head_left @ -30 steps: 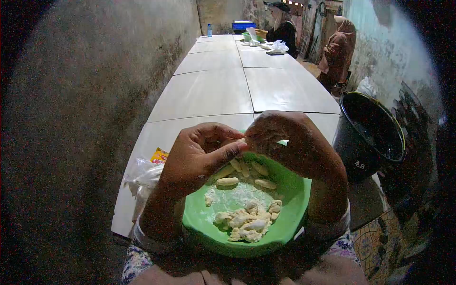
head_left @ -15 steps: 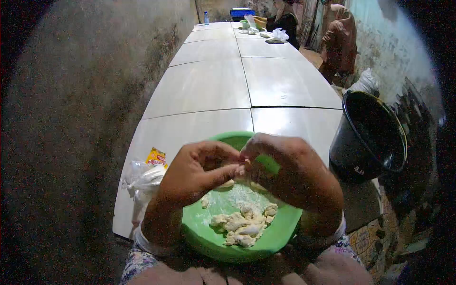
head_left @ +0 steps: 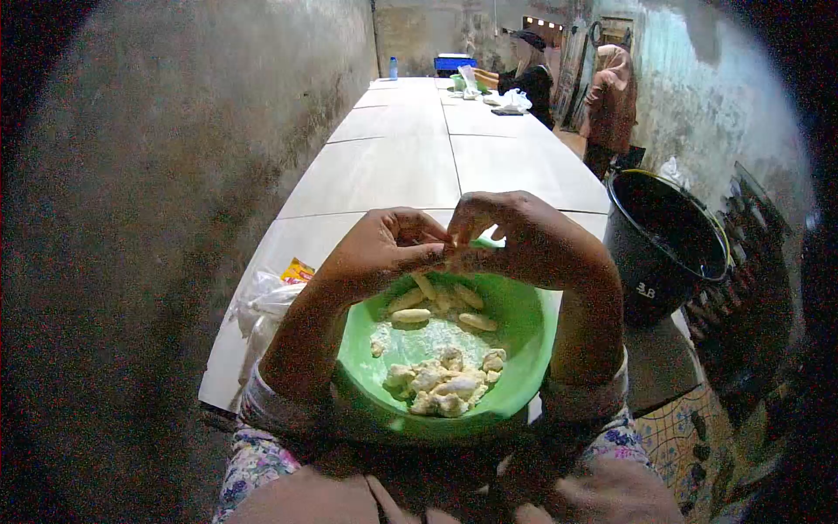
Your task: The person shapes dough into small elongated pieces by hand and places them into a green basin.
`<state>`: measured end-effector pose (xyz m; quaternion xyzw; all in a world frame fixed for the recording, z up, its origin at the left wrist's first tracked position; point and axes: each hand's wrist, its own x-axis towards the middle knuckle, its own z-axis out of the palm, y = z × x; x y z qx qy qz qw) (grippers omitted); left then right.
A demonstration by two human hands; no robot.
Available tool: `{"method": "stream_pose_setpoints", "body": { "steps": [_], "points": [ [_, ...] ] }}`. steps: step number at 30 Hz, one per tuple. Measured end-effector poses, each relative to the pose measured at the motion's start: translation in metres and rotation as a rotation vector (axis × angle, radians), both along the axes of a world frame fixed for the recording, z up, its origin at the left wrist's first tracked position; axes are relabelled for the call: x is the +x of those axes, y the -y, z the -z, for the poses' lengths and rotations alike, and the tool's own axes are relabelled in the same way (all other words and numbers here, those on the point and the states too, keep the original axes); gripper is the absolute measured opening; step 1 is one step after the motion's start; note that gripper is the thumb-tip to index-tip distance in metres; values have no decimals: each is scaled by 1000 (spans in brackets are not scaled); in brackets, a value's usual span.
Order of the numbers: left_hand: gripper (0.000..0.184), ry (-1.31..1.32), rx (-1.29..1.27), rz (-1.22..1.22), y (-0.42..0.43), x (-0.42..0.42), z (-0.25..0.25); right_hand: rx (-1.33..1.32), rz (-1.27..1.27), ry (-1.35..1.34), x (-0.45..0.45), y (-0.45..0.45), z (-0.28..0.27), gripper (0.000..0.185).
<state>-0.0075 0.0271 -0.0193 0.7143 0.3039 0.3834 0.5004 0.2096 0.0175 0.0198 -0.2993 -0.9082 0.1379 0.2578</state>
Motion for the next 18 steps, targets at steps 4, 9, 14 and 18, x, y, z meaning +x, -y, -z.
{"method": "stream_pose_setpoints", "body": {
  "steps": [4,9,14,18],
  "points": [
    [19,-24,-52,1,-2,-2,3,-120,30,10,-5,-4,8,23],
    [19,-89,-24,-42,-8,-3,8,-63,93,49,-12,-7,12,20],
    [18,-26,-98,15,-9,0,9,-147,52,22,-9,-8,15,30],
    [20,-34,-141,23,-9,-1,8,-196,57,36,-18,-5,12,34]
  ]
}}
